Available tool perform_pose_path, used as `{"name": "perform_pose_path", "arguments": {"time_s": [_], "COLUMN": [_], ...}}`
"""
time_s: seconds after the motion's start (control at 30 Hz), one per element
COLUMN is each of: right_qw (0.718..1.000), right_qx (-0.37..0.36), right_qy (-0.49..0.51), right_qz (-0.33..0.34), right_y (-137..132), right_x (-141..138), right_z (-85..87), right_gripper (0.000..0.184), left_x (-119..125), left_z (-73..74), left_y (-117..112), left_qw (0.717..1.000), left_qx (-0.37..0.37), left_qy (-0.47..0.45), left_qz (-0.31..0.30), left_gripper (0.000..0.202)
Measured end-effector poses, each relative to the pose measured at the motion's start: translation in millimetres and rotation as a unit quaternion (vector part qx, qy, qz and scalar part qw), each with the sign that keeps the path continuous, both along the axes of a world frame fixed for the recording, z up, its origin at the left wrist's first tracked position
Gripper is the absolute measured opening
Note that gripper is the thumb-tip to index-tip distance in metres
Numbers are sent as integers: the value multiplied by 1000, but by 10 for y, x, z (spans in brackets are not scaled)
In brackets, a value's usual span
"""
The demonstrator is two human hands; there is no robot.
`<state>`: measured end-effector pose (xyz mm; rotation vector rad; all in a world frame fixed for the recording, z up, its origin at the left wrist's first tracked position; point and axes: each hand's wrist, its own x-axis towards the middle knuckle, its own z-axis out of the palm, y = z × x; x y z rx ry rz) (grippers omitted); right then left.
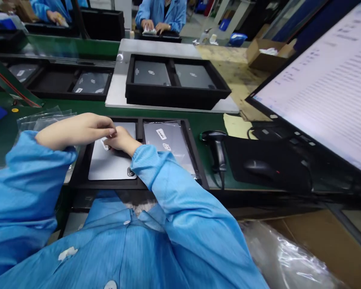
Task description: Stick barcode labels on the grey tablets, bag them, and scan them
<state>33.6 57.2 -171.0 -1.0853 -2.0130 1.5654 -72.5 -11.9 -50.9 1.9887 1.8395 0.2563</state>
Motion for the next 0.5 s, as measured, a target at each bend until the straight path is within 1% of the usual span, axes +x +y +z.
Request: {"name": "perform_pose_path", "arguments": {"time_s": [0.03, 0.07, 0.1, 0.13, 0.17, 0.2, 0.23, 0.27, 0.3, 0.33, 0.37, 0.4, 0.43, 0.5], "right_qw": [1000, 999, 998, 997, 995, 991, 984, 976, 967, 958, 953, 951, 952, 959], "right_qx": [-14, -25, -35, -42, -44, -44, -43, -44, -48, -53, -60, -66, -68, -60], "right_qy": [-14, -30, -40, -31, -13, 9, 30, 50, 68, 80, 84, 83, 75, 45], "right_qz": [-1, -7, -21, -50, -85, -127, -169, -208, -242, -269, -285, -290, -288, -274], "right_y": [-1, 3, 15, 38, 71, 112, 157, 202, 242, 272, 290, 295, 291, 263], "right_x": [0, 25, 79, 164, 278, 414, 562, 709, 844, 955, 1037, 1087, 1107, 1078], "right_z": [50, 110, 177, 244, 307, 360, 399, 424, 433, 426, 405, 372, 328, 227], "right_gripper": [22, 24, 25, 26, 26, 26, 26, 26, 26, 27, 28, 28, 27, 26], "left_x": [-40, -87, -131, -165, -184, -183, -160, -118, -60, 8, 79, 147, 205, 284], "left_z": [-81, -178, -282, -390, -497, -599, -695, -781, -857, -919, -966, -998, -1016, -1013], "left_y": [153, 280, 378, 441, 471, 470, 444, 403, 355, 311, 276, 254, 246, 264], "left_qw": [1000, 997, 990, 977, 964, 959, 964, 974, 983, 984, 977, 966, 956, 945], "left_qx": [13, 50, 102, 154, 194, 212, 208, 187, 155, 124, 101, 88, 85, 97], "left_qy": [-13, -30, -50, -69, -86, -97, -101, -100, -94, -84, -71, -55, -36, 12], "left_qz": [12, 43, 87, 130, 159, 163, 135, 76, -6, -95, -174, -236, -277, -312], "left_gripper": [22, 20, 21, 22, 23, 24, 25, 26, 27, 29, 30, 30, 31, 31]}}
